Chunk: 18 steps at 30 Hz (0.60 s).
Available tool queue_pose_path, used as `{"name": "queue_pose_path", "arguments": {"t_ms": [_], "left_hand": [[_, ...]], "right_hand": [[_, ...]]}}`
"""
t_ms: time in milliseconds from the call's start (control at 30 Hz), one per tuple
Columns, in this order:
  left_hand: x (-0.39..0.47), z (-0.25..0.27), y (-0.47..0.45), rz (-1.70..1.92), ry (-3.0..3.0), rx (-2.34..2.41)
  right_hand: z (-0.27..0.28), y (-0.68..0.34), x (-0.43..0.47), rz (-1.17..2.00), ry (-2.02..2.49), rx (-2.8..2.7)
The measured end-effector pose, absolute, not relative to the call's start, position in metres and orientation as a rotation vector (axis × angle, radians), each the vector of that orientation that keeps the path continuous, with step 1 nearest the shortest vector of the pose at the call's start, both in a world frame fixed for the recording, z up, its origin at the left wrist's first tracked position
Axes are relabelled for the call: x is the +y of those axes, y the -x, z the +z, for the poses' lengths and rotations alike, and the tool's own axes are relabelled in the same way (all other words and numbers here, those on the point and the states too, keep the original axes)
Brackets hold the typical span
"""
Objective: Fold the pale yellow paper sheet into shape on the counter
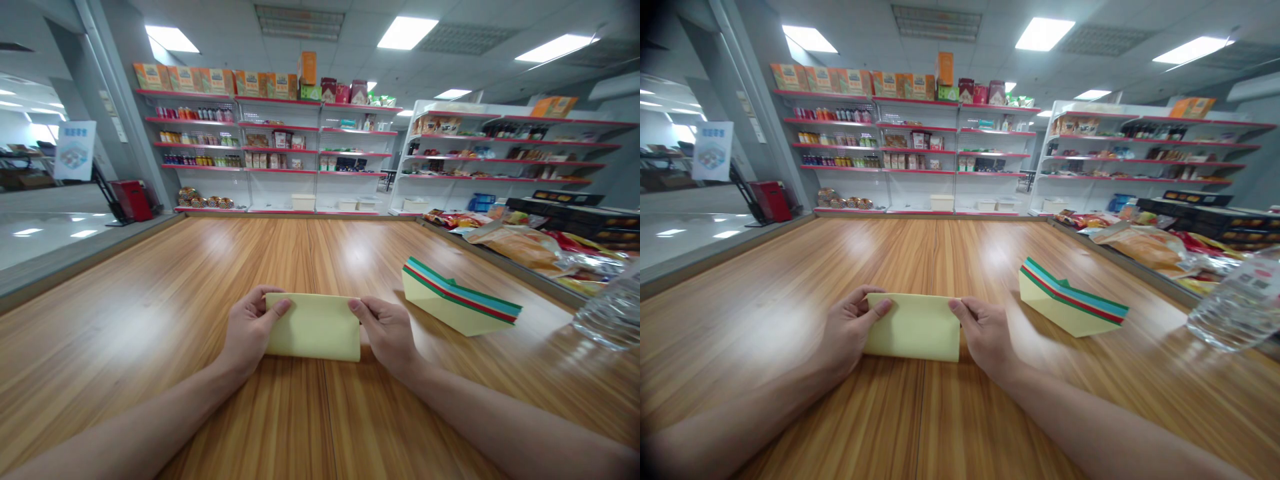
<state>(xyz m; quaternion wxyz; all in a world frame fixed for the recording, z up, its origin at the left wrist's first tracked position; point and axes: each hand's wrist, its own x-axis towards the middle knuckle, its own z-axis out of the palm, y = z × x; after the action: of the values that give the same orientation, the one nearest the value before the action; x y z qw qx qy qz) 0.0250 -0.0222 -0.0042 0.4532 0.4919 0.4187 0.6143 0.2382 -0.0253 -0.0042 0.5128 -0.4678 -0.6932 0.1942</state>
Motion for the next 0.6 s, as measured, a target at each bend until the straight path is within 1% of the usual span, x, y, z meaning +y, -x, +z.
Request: {"name": "queue_pose_path", "arguments": {"t_ms": [600], "left_hand": [[-0.0229, -0.0047, -0.0256, 1.531, -1.198, 1.055]], "right_hand": [[-0.001, -0.2378, -0.0279, 0.491, 1.125, -1.69]]}}
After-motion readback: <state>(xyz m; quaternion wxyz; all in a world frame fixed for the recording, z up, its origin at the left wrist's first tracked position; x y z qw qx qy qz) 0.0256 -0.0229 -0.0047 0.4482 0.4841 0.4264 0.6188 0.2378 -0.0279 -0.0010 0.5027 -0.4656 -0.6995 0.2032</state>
